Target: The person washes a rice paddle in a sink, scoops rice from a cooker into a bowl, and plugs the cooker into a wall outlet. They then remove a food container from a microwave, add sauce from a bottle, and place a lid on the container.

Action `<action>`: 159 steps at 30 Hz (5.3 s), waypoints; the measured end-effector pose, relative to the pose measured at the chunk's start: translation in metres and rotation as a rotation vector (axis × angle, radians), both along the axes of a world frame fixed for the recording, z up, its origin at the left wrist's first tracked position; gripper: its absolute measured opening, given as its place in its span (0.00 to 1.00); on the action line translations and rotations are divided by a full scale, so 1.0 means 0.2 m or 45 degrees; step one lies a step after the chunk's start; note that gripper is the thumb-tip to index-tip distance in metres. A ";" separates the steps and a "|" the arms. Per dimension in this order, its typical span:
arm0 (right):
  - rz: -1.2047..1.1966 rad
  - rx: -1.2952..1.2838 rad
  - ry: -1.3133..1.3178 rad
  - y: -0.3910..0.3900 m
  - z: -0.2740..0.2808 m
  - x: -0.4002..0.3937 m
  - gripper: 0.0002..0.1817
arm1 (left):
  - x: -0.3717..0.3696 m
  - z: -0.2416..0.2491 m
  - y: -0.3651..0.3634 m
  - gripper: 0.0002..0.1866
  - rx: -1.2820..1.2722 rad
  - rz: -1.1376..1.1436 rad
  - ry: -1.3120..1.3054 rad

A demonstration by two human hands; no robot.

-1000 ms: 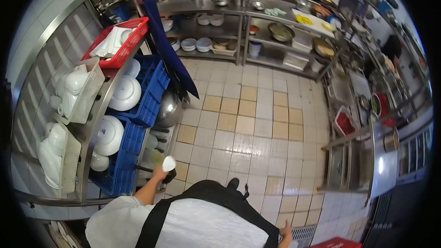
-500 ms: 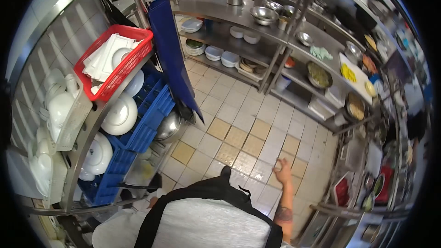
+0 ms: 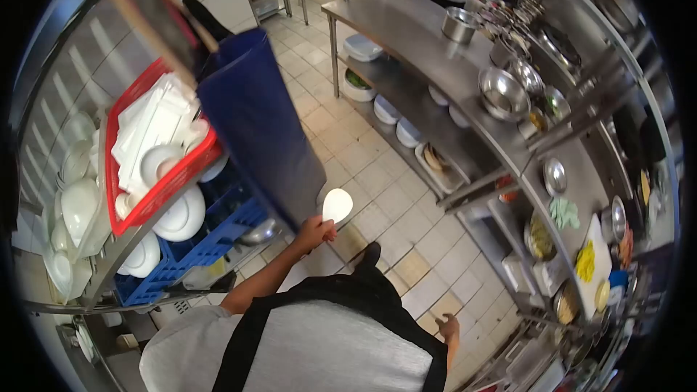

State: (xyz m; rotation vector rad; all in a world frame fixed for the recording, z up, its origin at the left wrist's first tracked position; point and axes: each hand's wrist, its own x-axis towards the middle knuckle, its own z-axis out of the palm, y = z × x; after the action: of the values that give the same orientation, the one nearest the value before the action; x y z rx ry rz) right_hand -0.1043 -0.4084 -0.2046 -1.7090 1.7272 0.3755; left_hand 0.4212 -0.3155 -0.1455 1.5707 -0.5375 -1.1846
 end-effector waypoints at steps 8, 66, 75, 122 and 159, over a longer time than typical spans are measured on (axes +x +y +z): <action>0.917 -0.259 -0.524 -1.66 0.37 1.86 0.27 | 0.31 0.35 -0.71 0.13 -0.206 0.437 -0.371; 0.636 -0.280 -0.968 -4.87 0.05 7.86 0.15 | 5.92 -0.29 -3.33 0.29 0.984 0.468 -0.597; 0.793 -0.527 -1.078 -5.95 0.27 9.08 0.12 | 6.95 -0.12 -4.09 0.21 0.866 0.690 -1.447; 0.597 -0.054 -0.727 -9.05 -0.97 13.79 0.28 | 10.02 -0.41 -7.82 0.17 0.856 0.533 0.116; 0.704 -0.764 -0.576 -11.10 -0.56 14.65 0.08 | 11.84 0.86 -9.12 0.16 0.058 0.993 -0.628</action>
State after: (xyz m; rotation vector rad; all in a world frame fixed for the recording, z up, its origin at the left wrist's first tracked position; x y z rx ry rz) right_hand 2.8264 -2.6282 -0.3171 -2.4662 1.0680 -0.3228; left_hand 2.7889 -2.1388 0.0259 1.8673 -0.1581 -0.2210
